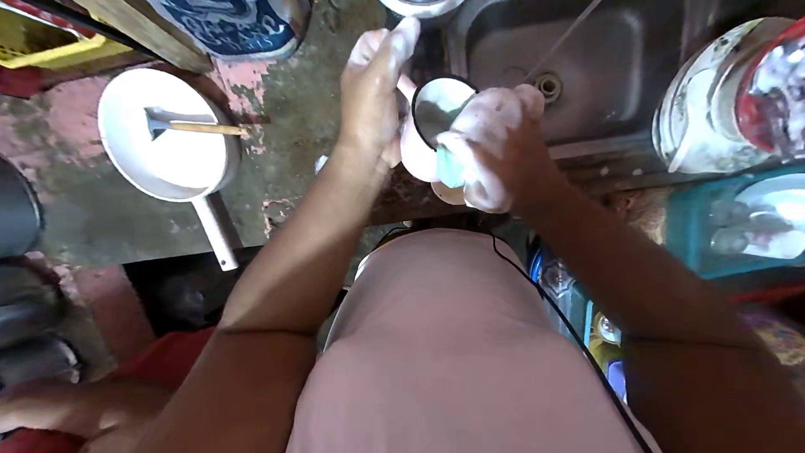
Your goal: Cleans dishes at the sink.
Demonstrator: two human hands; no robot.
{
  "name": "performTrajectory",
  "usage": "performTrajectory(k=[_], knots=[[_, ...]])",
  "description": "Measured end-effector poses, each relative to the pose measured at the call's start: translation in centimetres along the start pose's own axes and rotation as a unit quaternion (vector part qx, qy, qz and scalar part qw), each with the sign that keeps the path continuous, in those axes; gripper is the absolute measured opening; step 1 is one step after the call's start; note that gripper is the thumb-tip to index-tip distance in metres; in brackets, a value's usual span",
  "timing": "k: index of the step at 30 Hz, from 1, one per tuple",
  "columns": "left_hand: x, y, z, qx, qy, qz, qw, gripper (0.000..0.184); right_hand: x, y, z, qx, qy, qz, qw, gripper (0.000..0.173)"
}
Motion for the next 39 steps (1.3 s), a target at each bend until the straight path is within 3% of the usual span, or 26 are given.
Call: performTrajectory(k=[2,4,6,9,11,14,16,18,20,22,23,25,27,30,32,34,36,37,39], knots=[[0.9,0.5,0.4,-0.027,-0.073,0.051,0.996,0.037,-0.1,0.4,-0.8,-0.091,-0.016,0.002,0.996,0.040],[1.8,0.8,0.9,-0.088,-0.077,0.055,0.992,0.038,-0.3,0.4,-2.1,-0.123,-0.005,0.002,0.992,0.048],[2.0,1.2,1.5,-0.154,0.020,-0.014,0.988,0.024,0.0,0.1,-3.2,-0.074,0.083,0.005,0.994,0.043],[1.9,2.7,2.5,-0.136,0.178,-0.123,0.967,0.027,0.4,-0.1,-3.8,0.041,0.283,-0.051,0.957,0.034],[1.8,3.7,3.0,-0.095,0.177,-0.140,0.969,0.025,-0.7,0.0,-2.7,0.063,0.337,-0.151,0.927,0.030],[0.7,4.4,3.0,-0.095,0.044,-0.084,0.991,0.018,-3.1,0.7,0.0,-0.003,0.203,-0.158,0.966,0.023],[0.7,5.0,3.1,-0.131,-0.001,-0.055,0.990,0.028,-4.4,0.7,1.3,-0.062,0.117,-0.140,0.981,0.020],[1.8,6.9,3.3,-0.123,0.081,-0.093,0.985,0.032,-5.3,0.8,1.4,-0.087,0.170,-0.161,0.968,0.021],[3.0,9.7,4.3,-0.068,0.202,-0.153,0.965,0.020,-6.2,0.6,0.7,-0.040,0.289,-0.219,0.931,0.024],[3.3,11.1,4.3,-0.027,0.224,-0.165,0.960,0.016,-7.0,-0.3,0.4,0.001,0.346,-0.274,0.897,0.026],[2.8,10.8,4.0,-0.029,0.187,-0.168,0.967,0.020,-7.2,-0.7,0.5,-0.020,0.327,-0.275,0.904,0.024],[1.8,10.2,3.1,-0.082,0.102,-0.137,0.982,0.037,-7.7,-1.2,1.7,-0.114,0.210,-0.251,0.938,0.019],[1.6,11.0,2.7,-0.132,0.109,-0.121,0.978,0.042,-8.7,-1.3,2.2,-0.155,0.144,-0.235,0.949,0.016],[3.5,13.5,3.5,-0.100,0.198,-0.167,0.961,0.028,-9.8,-1.9,1.2,-0.007,0.293,-0.259,0.920,0.026],[3.7,14.6,3.3,-0.084,0.195,-0.155,0.965,0.019,-10.3,-2.9,0.6,0.068,0.337,-0.268,0.900,0.031],[2.4,13.3,2.4,-0.066,0.120,-0.135,0.981,0.018,-10.4,-3.2,1.2,-0.019,0.269,-0.261,0.927,0.025],[0.5,11.4,1.4,-0.038,0.050,-0.064,0.996,0.026,-10.4,-3.6,1.8,-0.160,0.113,-0.285,0.938,0.022],[-0.1,10.7,1.0,-0.031,0.034,-0.012,0.999,0.036,-10.5,-4.0,1.6,-0.205,0.051,-0.321,0.923,0.024],[0.2,9.7,0.2,-0.013,0.000,0.118,0.993,0.049,-10.2,-4.5,0.7,-0.240,0.036,-0.456,0.856,0.016]])
Point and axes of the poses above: each hand's wrist, its own z-axis away from the middle knuckle, its own y-axis out of the palm, x = y × z, the point moved 3 cm from there along -z, towards the middle knuckle, and after that the axes turned 6 degrees about x, right-handed, at the moved point
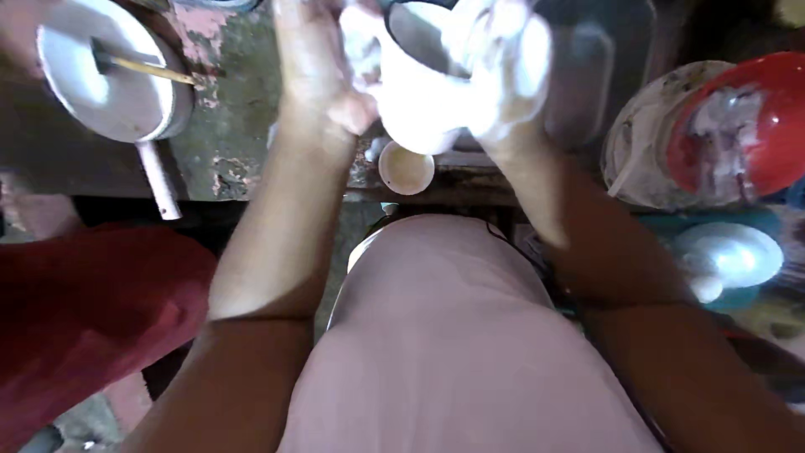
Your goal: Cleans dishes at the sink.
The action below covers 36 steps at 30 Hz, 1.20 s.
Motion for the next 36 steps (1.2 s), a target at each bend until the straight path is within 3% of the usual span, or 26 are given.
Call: performTrajectory(k=[2,4,6,7,8,9,10,14,18,20,21,23,24,25,27,29,31,33,36], knots=[[1.2,-0.6,-0.5,0.037,-0.031,0.087,0.995,0.061,0.4,0.8,-1.2,-0.012,0.076,-0.121,0.990,0.014],[3.0,-0.6,-0.8,0.076,-0.045,0.144,0.986,0.042,0.0,1.4,-2.0,0.023,0.127,-0.200,0.971,0.015],[4.6,-1.2,-0.9,0.109,-0.040,0.131,0.985,0.030,-0.3,2.4,-2.0,0.091,0.130,-0.230,0.960,0.019],[5.6,-2.0,-0.9,0.106,-0.036,0.114,0.987,0.034,-0.2,3.0,-1.8,0.119,0.129,-0.231,0.957,0.022],[7.4,-4.4,-1.3,0.197,-0.006,0.131,0.972,0.038,0.1,3.7,-1.6,0.133,0.130,-0.231,0.955,0.021],[8.5,-6.1,-1.5,0.246,0.023,0.132,0.960,0.041,0.4,4.4,-1.5,0.123,0.132,-0.231,0.956,0.019],[8.5,-6.9,-1.6,0.242,0.046,0.115,0.962,0.038,0.4,4.8,-1.4,0.090,0.136,-0.235,0.958,0.019],[1.1,-5.3,0.7,0.094,0.059,-0.032,0.993,0.017,0.2,6.6,-2.6,-0.119,0.191,-0.201,0.953,0.046],[-2.7,-7.1,1.6,0.001,0.111,-0.072,0.991,0.010,0.7,10.6,-0.5,-0.026,0.182,-0.159,0.970,0.032],[-3.8,-8.8,1.6,-0.056,0.115,-0.018,0.992,0.016,0.8,12.4,1.3,0.007,0.114,-0.114,0.987,0.023],[-4.0,-9.7,1.6,-0.085,0.116,0.010,0.990,0.020,0.7,13.1,2.1,0.020,0.071,-0.056,0.996,0.034],[-4.1,-10.9,1.6,-0.142,0.119,0.038,0.982,0.021,0.2,13.7,3.4,0.046,0.036,0.100,0.993,0.089],[-3.9,-11.3,1.7,-0.169,0.106,0.025,0.980,0.023,-0.1,13.8,3.8,0.054,0.060,0.167,0.983,0.108],[-3.6,-11.6,1.9,-0.179,0.083,0.004,0.980,0.028,-0.1,13.9,3.7,0.062,0.100,0.221,0.968,0.116],[-2.8,-11.9,2.2,-0.135,0.016,-0.052,0.989,0.045,0.2,13.8,2.4,0.068,0.176,0.248,0.950,0.111],[-2.6,-12.4,2.4,-0.047,-0.069,-0.131,0.988,0.057,-0.6,12.9,1.0,0.080,0.188,0.157,0.966,0.106],[-3.5,-12.5,2.9,0.005,-0.149,-0.202,0.968,0.049,-2.0,12.0,-0.1,0.117,0.198,0.022,0.973,0.113],[-4.5,-12.3,3.6,0.044,-0.230,-0.240,0.942,0.039,-2.7,11.2,-0.4,0.154,0.269,-0.055,0.949,0.102],[-4.1,-12.8,4.3,0.142,-0.344,-0.229,0.899,0.034,-1.4,10.6,-1.1,0.194,0.466,-0.017,0.863,0.060]])
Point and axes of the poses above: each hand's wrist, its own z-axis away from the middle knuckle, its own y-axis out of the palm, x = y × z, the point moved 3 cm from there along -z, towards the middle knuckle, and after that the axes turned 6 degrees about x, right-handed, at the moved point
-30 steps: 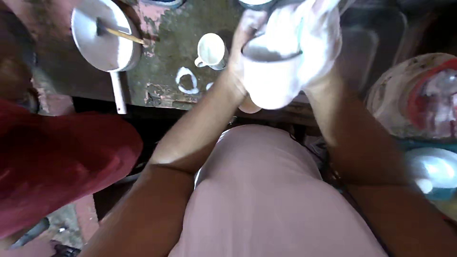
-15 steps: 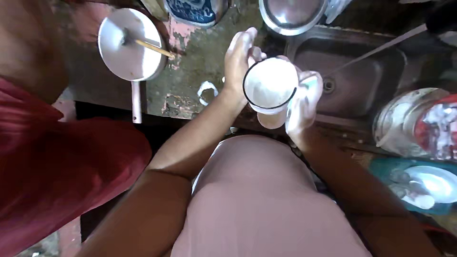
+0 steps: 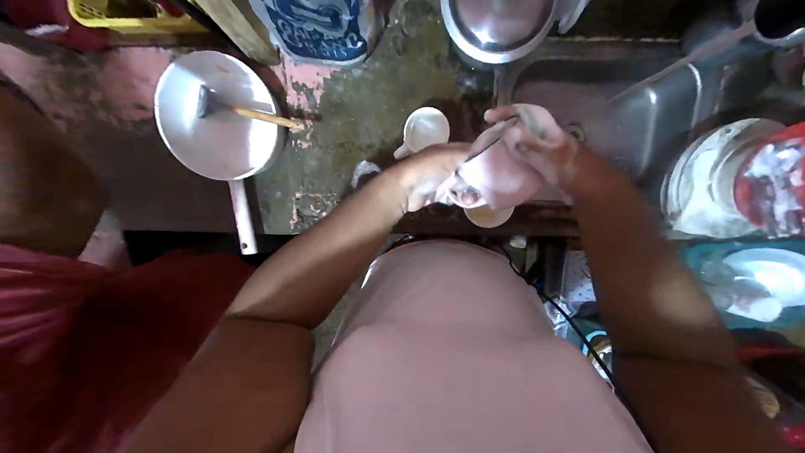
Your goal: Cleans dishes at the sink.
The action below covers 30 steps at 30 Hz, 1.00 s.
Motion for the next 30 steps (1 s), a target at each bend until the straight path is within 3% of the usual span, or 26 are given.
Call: performTrajectory(k=[2,3,4,6,8,9,11,12,13,15,17,19,21,23,24,25,27,29,30], knots=[[1.4,-0.1,-0.9,0.018,-0.017,-0.007,1.000,0.035,0.7,0.2,-0.3,-0.062,0.104,0.080,0.989,0.050],[1.9,-0.1,-1.3,-0.009,-0.013,-0.016,1.000,0.038,0.5,0.5,-0.7,-0.109,0.102,0.120,0.982,0.048],[2.0,0.0,-1.7,-0.043,0.005,-0.028,0.999,0.038,0.3,1.0,-0.8,-0.165,0.056,0.155,0.972,0.043],[1.6,0.2,-2.2,-0.098,0.067,-0.035,0.992,0.044,-0.6,1.8,-0.9,-0.237,-0.145,0.165,0.946,0.035],[1.1,0.1,-2.6,-0.128,0.142,-0.060,0.980,0.050,-1.3,1.5,-0.8,-0.208,-0.225,0.152,0.940,0.042],[0.9,0.3,-2.6,-0.128,0.174,-0.090,0.972,0.050,-1.4,0.8,-0.7,-0.187,-0.193,0.144,0.952,0.044],[1.0,1.0,-2.9,-0.128,0.206,-0.159,0.957,0.048,-0.9,-0.8,-0.2,-0.148,-0.023,0.146,0.978,0.045],[1.2,1.6,-3.2,-0.133,0.200,-0.176,0.954,0.048,-0.2,-1.3,0.1,-0.136,0.052,0.156,0.977,0.046],[1.4,2.3,-3.7,-0.146,0.186,-0.172,0.956,0.047,0.3,-1.5,0.1,-0.140,0.072,0.178,0.971,0.045],[1.4,3.7,-4.6,-0.186,0.173,-0.085,0.963,0.048,1.1,-1.1,0.5,-0.213,-0.036,0.240,0.946,0.030],[1.0,5.4,-5.1,-0.220,0.214,0.050,0.951,0.051,1.1,-0.1,1.1,-0.309,-0.232,0.280,0.879,0.023],[0.2,7.3,-5.3,-0.219,0.275,0.167,0.921,0.054,-0.3,1.3,2.0,-0.333,-0.351,0.246,0.840,0.034],[-0.1,9.0,-5.5,-0.209,0.307,0.239,0.897,0.040,-2.1,2.3,2.8,-0.341,-0.387,0.140,0.845,0.040],[-0.2,10.0,-5.9,-0.226,0.339,0.219,0.887,0.023,-1.9,1.8,3.0,-0.357,-0.354,-0.014,0.865,0.038],[-0.1,10.0,-5.9,-0.227,0.349,0.178,0.892,0.026,-1.0,0.8,3.0,-0.370,-0.297,-0.076,0.877,0.037],[0.3,9.8,-5.8,-0.224,0.361,0.147,0.893,0.032,-0.1,-0.7,2.7,-0.349,-0.237,-0.132,0.897,0.043],[0.6,9.3,-5.3,-0.229,0.388,0.074,0.889,0.042,-1.6,-4.7,0.7,-0.174,-0.183,-0.258,0.933,0.054],[0.6,9.0,-4.3,-0.229,0.392,-0.061,0.889,0.050,-6.4,-8.1,-2.6,0.055,-0.223,-0.319,0.919,0.060],[0.3,8.8,-3.9,-0.222,0.394,-0.131,0.882,0.051,-7.4,-8.8,-3.5,0.120,-0.222,-0.312,0.916,0.059]])
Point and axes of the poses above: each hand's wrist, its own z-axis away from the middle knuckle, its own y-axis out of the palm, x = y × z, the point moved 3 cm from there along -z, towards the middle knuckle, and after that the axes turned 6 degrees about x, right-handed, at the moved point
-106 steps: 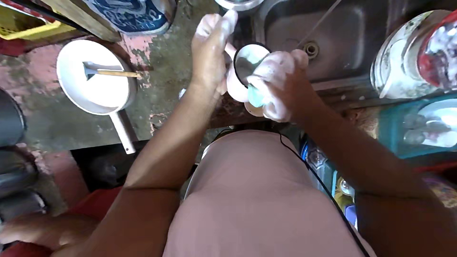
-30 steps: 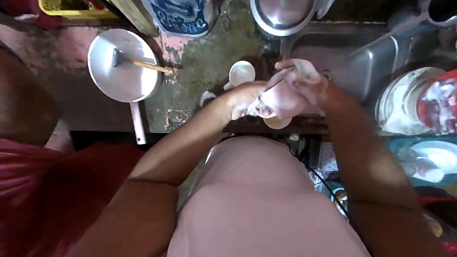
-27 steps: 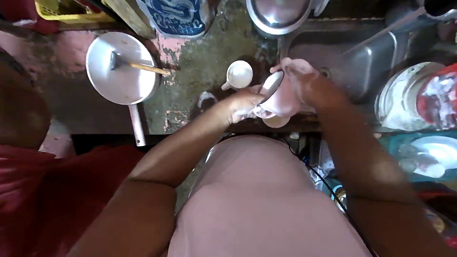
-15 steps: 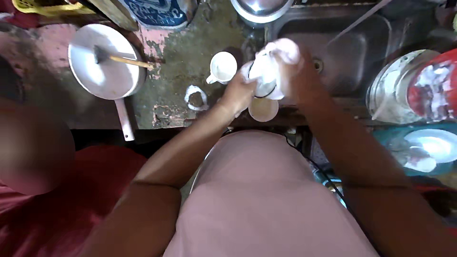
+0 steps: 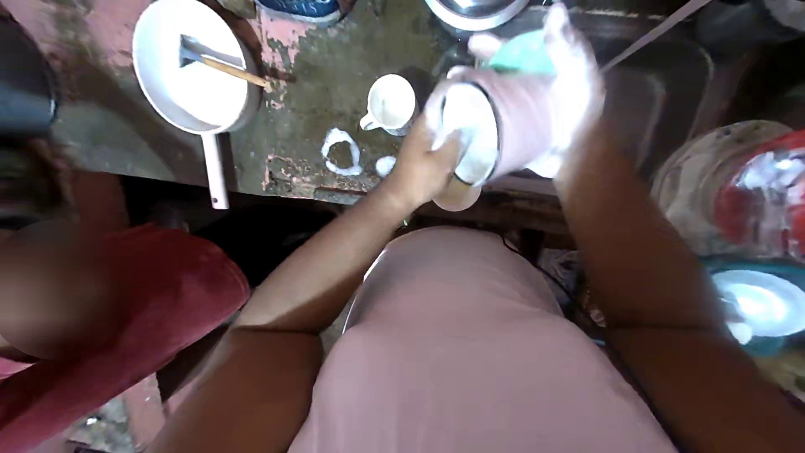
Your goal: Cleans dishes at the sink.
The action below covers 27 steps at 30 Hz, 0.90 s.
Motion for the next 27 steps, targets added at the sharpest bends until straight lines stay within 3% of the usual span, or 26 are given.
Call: performTrajectory(k=[2,3,5,7,10,13,16,18,22,25,27], knots=[[-0.8,-0.7,0.2,0.046,0.028,-0.102,0.993,0.051,-0.1,0.4,0.3,0.044,0.045,0.021,0.998,0.054],[-1.2,-1.1,0.2,0.052,0.028,-0.154,0.986,0.051,0.2,1.8,0.5,0.026,0.049,0.027,0.998,0.050],[-1.8,-2.2,0.1,0.032,0.003,-0.267,0.963,0.050,1.6,6.3,0.7,-0.111,0.048,0.044,0.992,0.042],[-1.7,-2.8,-0.1,-0.009,-0.030,-0.321,0.947,0.050,0.9,8.4,0.8,-0.239,0.016,0.044,0.970,0.046],[-1.1,-3.0,0.4,-0.041,-0.016,-0.331,0.943,0.051,-1.1,9.1,1.0,-0.261,0.036,-0.018,0.965,0.059],[-0.4,-3.9,1.0,0.024,0.030,-0.413,0.910,0.047,-1.1,9.2,1.4,-0.219,0.138,-0.043,0.965,0.065],[0.2,-6.1,0.5,0.093,0.024,-0.506,0.857,0.045,-1.0,8.7,2.6,-0.354,0.176,0.014,0.918,0.044],[0.2,-8.2,-0.2,0.089,-0.022,-0.524,0.847,0.044,-0.6,8.7,3.2,-0.422,0.172,0.047,0.889,0.048],[-0.2,-13.4,-2.6,0.040,-0.206,-0.542,0.813,0.049,0.3,8.3,4.9,-0.382,0.120,0.090,0.912,0.040],[0.4,-16.3,-4.3,0.034,-0.260,-0.550,0.793,0.048,0.2,7.6,7.3,-0.387,0.119,0.127,0.906,0.040],[1.2,-17.0,-5.2,0.043,-0.276,-0.553,0.785,0.047,-0.1,7.5,8.9,-0.429,0.138,0.151,0.880,0.042]])
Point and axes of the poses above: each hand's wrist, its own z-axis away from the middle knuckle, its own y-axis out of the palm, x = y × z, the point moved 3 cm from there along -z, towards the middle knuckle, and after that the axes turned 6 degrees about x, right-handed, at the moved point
